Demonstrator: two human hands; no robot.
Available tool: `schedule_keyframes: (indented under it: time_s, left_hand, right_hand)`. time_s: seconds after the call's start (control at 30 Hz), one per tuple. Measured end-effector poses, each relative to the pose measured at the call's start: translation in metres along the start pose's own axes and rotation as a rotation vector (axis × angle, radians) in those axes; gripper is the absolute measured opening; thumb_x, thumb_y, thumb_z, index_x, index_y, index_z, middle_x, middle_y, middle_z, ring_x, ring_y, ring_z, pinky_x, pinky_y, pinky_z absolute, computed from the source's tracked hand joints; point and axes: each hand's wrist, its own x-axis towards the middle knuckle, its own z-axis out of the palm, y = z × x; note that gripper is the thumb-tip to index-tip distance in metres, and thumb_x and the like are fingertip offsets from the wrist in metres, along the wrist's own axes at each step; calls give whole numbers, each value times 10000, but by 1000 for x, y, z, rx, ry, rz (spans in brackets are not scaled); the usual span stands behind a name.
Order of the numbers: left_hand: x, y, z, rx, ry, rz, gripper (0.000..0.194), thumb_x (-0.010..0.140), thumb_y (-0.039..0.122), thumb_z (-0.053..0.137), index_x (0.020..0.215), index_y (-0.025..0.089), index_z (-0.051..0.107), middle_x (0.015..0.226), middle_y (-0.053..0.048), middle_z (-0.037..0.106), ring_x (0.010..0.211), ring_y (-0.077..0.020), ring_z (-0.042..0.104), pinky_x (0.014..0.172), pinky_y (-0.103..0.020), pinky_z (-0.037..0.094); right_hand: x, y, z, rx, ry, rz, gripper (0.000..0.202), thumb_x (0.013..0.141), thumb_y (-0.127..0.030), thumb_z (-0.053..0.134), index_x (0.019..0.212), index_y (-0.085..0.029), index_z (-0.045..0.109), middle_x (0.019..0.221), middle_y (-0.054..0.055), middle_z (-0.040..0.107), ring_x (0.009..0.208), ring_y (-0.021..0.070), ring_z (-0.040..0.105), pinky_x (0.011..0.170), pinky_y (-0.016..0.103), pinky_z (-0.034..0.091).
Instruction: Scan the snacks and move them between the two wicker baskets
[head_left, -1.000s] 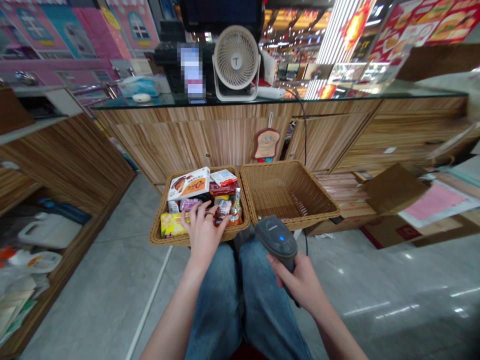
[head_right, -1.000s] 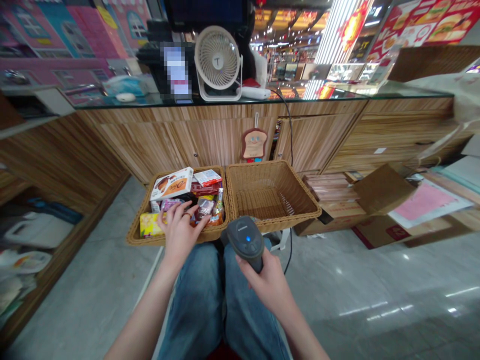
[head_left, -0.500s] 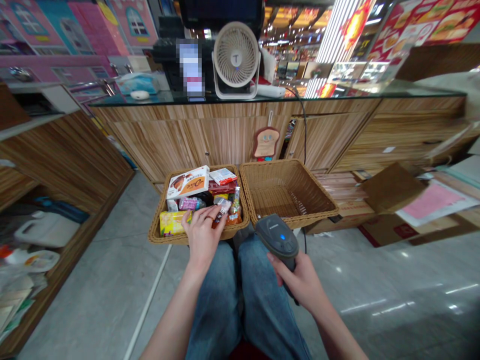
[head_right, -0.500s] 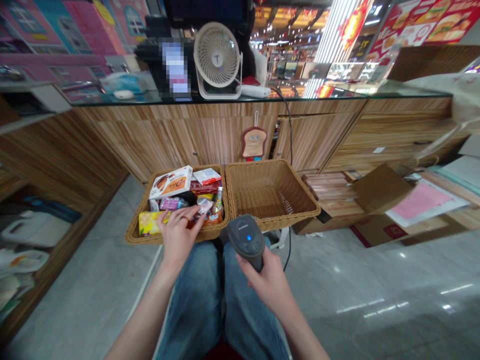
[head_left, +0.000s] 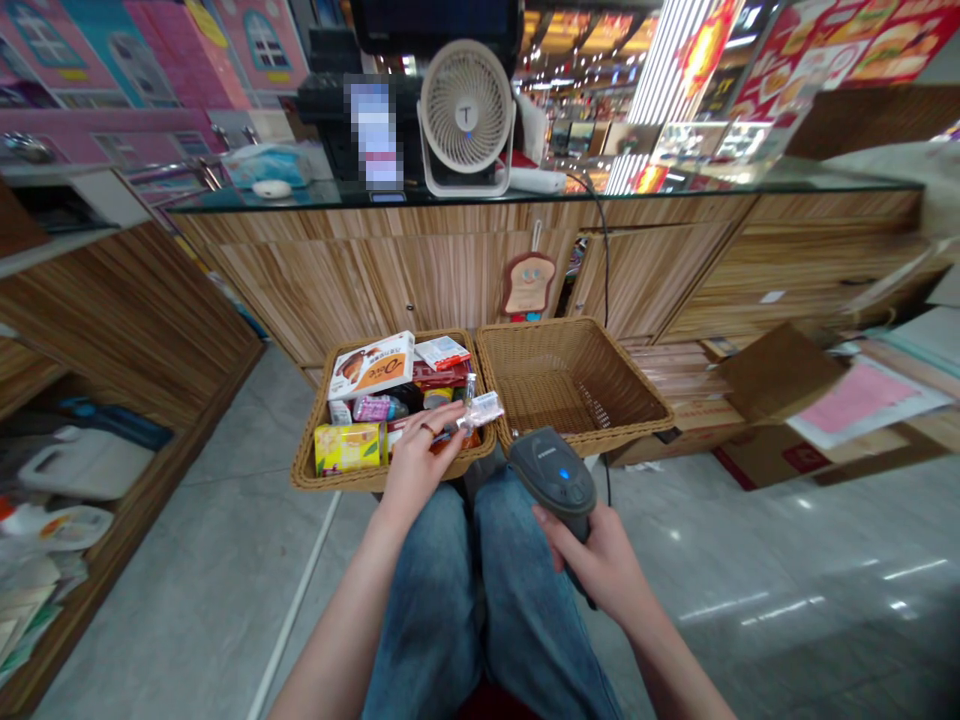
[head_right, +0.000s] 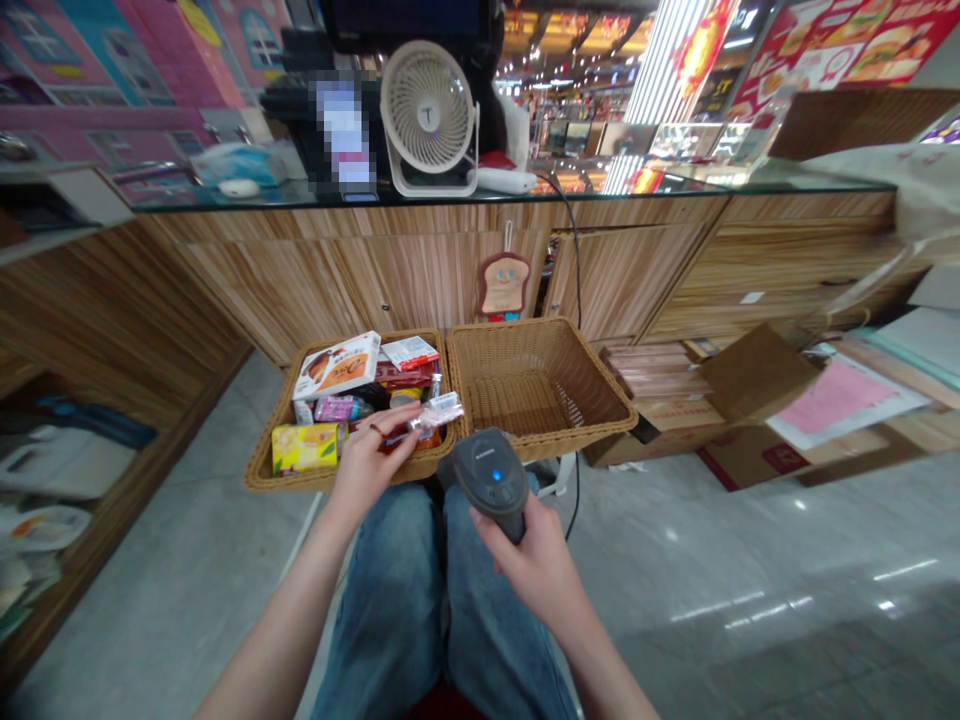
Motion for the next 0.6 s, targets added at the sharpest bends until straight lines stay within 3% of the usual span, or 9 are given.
schedule_keyframes:
  time_s: [0.13,0.27,0.43,0.6]
  left_hand:
    - [0,-9,4,35,-66,-14,374,982,243,660,1355,253,645,1330,-70,743,1233,-232,679,1085,-418,500]
    - [-2,-9,5,84,-131,-43,395,937,253,736,1324,271,662,1305,-60,757,1204,-243,676,1087,-433,446]
    - [-2,-5,8,145,-98,-74,376,904,279,804,1264,300,695,1249,-44,785,1139,-240,694,1068,-447,368]
    - [-2,-6,9,139,-92,-135,393,929,269,770,1311,299,682,1254,-46,780,1125,-245,695,1057,-444,381]
  right_hand:
    - [0,2,1,-3,4,8,393,954,-535,619,704,-241,546,466,-26,543,427,177,601,466,255,502]
    - [1,5,3,-16,-1,-9,385,964,-548,624,758,-226,583,469,-27,558,428,177,604,473,258,508]
    - [2,6,7,12,-17,-21,348,977,-526,633,838,-207,613,496,-39,575,412,164,601,459,241,498]
    - [3,7,7,-25,-35,-18,282,977,-473,638,890,-205,623,512,-45,583,428,173,607,497,255,499]
